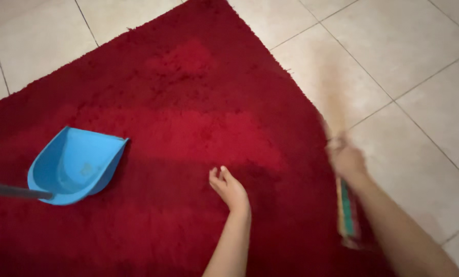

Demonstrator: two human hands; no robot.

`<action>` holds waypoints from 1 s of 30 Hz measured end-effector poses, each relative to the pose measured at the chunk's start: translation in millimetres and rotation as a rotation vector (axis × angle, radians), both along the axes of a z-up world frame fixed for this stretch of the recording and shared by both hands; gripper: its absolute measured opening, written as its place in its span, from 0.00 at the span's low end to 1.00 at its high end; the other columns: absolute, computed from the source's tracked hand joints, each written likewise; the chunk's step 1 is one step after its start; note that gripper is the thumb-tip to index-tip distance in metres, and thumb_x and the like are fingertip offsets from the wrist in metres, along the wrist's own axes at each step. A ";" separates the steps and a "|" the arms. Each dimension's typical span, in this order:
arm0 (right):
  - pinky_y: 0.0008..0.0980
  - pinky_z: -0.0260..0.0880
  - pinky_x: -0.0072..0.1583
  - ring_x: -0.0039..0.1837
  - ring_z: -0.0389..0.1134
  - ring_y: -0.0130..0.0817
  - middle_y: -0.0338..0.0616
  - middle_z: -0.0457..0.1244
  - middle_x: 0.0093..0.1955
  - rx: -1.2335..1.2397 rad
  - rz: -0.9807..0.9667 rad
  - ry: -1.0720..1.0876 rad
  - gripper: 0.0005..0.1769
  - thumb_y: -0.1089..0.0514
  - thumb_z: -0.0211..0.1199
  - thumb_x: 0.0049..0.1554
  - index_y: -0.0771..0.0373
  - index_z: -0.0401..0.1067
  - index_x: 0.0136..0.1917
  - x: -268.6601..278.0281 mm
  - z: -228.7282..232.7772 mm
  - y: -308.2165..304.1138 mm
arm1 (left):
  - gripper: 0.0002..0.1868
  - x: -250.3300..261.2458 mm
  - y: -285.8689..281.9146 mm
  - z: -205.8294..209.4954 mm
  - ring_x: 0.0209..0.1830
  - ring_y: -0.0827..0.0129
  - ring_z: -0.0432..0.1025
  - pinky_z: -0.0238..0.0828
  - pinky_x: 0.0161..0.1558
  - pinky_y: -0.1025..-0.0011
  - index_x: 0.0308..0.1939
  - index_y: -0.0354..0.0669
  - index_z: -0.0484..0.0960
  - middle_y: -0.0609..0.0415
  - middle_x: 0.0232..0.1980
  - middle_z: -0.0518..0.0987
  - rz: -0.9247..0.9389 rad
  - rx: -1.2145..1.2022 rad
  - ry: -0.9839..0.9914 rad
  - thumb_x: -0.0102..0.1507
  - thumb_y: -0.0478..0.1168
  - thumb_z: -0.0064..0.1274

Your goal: The person sweeps debris on a red rug into a blue dustpan using a small hand broom.

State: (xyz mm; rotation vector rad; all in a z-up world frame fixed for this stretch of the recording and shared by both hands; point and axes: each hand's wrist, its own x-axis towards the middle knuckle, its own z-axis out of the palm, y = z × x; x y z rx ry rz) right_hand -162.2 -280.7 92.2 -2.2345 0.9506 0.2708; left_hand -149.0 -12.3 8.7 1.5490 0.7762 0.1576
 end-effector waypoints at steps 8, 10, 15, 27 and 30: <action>0.50 0.75 0.54 0.51 0.75 0.53 0.59 0.72 0.47 -0.054 0.408 0.076 0.32 0.33 0.52 0.61 0.58 0.72 0.65 -98.9 -68.2 30.1 | 0.27 0.8 -56.3 15.3 0.67 0.55 0.68 0.67 0.67 0.61 0.69 0.33 0.63 0.41 0.71 0.62 -0.014 0.031 -0.022 0.71 0.48 0.42; 0.54 0.72 0.57 0.55 0.72 0.58 0.63 0.70 0.52 -0.134 0.227 0.092 0.32 0.33 0.50 0.64 0.59 0.72 0.66 -99.5 -67.7 -26.8 | 0.27 -2.3 -64.9 24.6 0.68 0.55 0.66 0.65 0.67 0.61 0.69 0.34 0.62 0.41 0.72 0.60 -0.054 0.001 -0.007 0.71 0.48 0.41; 0.53 0.75 0.57 0.54 0.74 0.59 0.68 0.70 0.50 -0.197 0.120 -0.024 0.41 0.38 0.52 0.61 0.58 0.55 0.82 -99.0 -19.2 -47.2 | 0.27 -14.6 -76.5 28.6 0.70 0.55 0.63 0.64 0.67 0.60 0.70 0.34 0.59 0.41 0.74 0.58 -0.155 -0.061 -0.045 0.72 0.48 0.40; 0.53 0.74 0.55 0.53 0.73 0.60 0.69 0.69 0.48 -0.250 0.172 -0.037 0.40 0.34 0.46 0.64 0.60 0.61 0.79 -133.2 -45.7 -69.0 | 0.28 -19.2 -56.8 -1.0 0.66 0.51 0.67 0.65 0.66 0.58 0.68 0.30 0.62 0.38 0.70 0.62 -0.096 0.080 -0.037 0.72 0.48 0.40; 0.49 0.70 0.61 0.57 0.71 0.55 0.63 0.68 0.54 -0.104 0.740 0.099 0.37 0.32 0.41 0.62 0.56 0.63 0.74 -191.8 -63.5 22.8 | 0.26 -19.4 -47.8 -5.7 0.67 0.51 0.66 0.65 0.66 0.58 0.67 0.29 0.63 0.36 0.73 0.57 -0.019 0.016 0.022 0.73 0.47 0.37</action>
